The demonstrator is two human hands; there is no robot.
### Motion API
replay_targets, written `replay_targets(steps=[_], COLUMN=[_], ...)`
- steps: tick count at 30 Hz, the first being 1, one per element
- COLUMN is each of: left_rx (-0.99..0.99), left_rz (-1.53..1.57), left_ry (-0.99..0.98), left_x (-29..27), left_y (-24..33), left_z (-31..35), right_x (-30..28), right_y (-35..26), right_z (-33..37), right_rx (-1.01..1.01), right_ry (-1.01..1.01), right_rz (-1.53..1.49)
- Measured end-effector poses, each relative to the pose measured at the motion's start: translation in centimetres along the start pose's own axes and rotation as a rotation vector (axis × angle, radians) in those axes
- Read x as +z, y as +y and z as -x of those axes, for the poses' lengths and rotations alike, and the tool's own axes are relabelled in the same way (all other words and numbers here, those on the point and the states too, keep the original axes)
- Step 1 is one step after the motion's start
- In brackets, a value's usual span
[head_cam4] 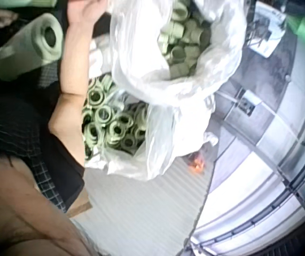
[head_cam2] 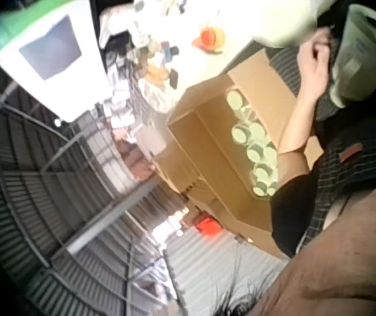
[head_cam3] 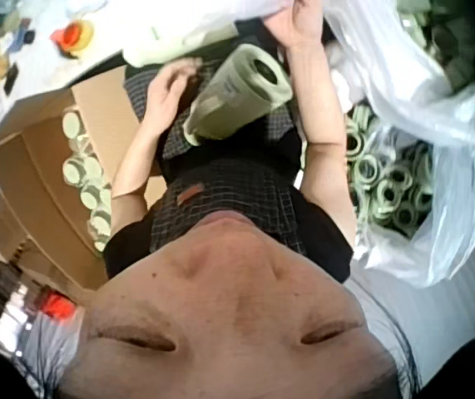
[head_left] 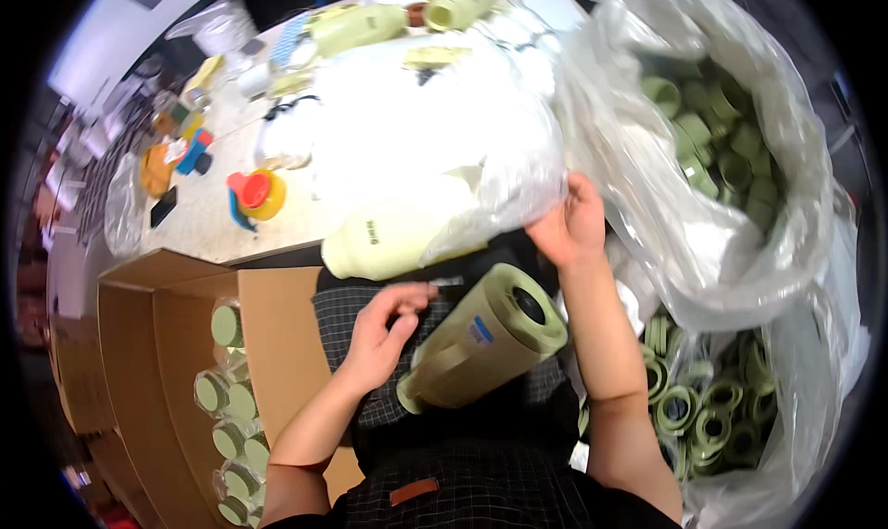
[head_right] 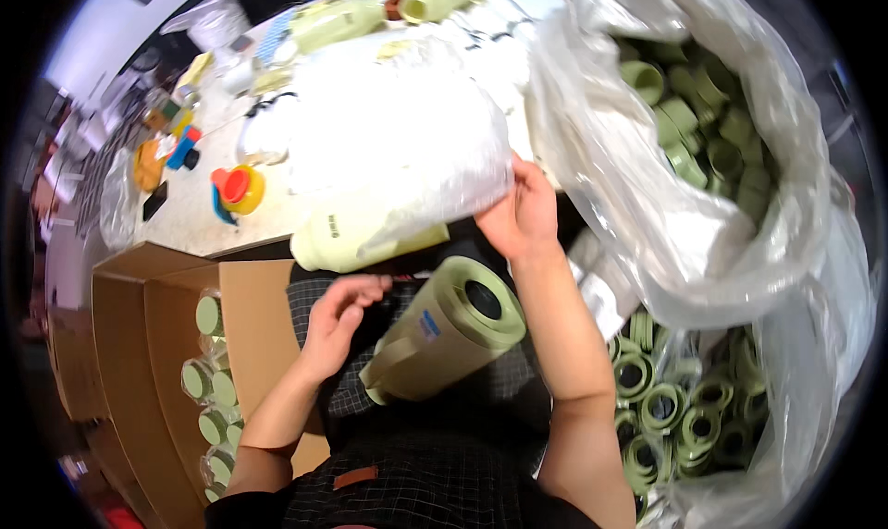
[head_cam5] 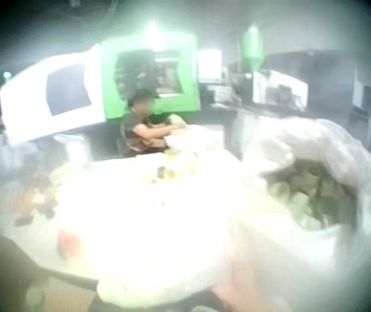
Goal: The person picks up a light-colored plastic jug, places a cap on it, twists the cap to secure it, slides the jug into a clear plastic bag, and then places the bagged jug into a large cardboard box.
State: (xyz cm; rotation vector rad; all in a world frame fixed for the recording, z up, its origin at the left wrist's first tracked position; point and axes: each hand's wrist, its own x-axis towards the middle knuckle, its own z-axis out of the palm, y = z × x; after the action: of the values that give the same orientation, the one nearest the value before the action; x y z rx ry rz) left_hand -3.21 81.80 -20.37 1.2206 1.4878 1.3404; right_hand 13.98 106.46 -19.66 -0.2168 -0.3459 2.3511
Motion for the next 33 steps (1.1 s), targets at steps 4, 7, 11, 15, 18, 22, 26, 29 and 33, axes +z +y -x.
replay_targets(steps=[4, 7, 11, 15, 18, 22, 26, 29, 33], left_rx=[-0.072, -0.046, -0.006, -0.044, -0.047, 0.049, 0.084, 0.215, 0.159], left_rz=[0.411, 0.512, 0.596, 0.623, 0.625, 0.822, 0.897, 0.5, -0.784], left_ry=[0.269, 0.306, 0.366, 0.354, 0.503, 0.573, 0.614, 0.735, 0.275], left_x=[-1.7, -1.5, -2.5, -3.5, -4.3, -6.2, -6.9, -5.6, -4.7], left_y=[0.2, 0.9, 1.7, 2.2, 1.1, -0.2, -0.1, 1.3, -1.0], left_z=[-4.7, -7.3, -10.4, -11.8, -12.0, -11.4, -11.5, -11.3, -6.8], right_x=[-0.9, -1.7, -1.7, -2.5, -3.2, -3.5, -2.8, -4.0, -4.0], right_y=[3.3, 4.2, 4.2, 4.2, 3.4, 3.2, 2.4, 2.4, 2.3], right_z=[-0.3, -0.2, 0.3, 0.3, 0.2, 0.0, 0.2, -0.5, -0.3], right_rx=[0.023, 0.026, 0.026, 0.001, 0.022, 0.046, 0.084, -0.042, -0.212], right_ry=[-0.082, -0.131, 0.031, 0.069, 0.212, 0.246, 0.184, 0.269, 0.384], right_rz=[0.025, 0.055, 0.129, 0.27, 0.195, 0.126, 0.083, 0.172, 0.113])
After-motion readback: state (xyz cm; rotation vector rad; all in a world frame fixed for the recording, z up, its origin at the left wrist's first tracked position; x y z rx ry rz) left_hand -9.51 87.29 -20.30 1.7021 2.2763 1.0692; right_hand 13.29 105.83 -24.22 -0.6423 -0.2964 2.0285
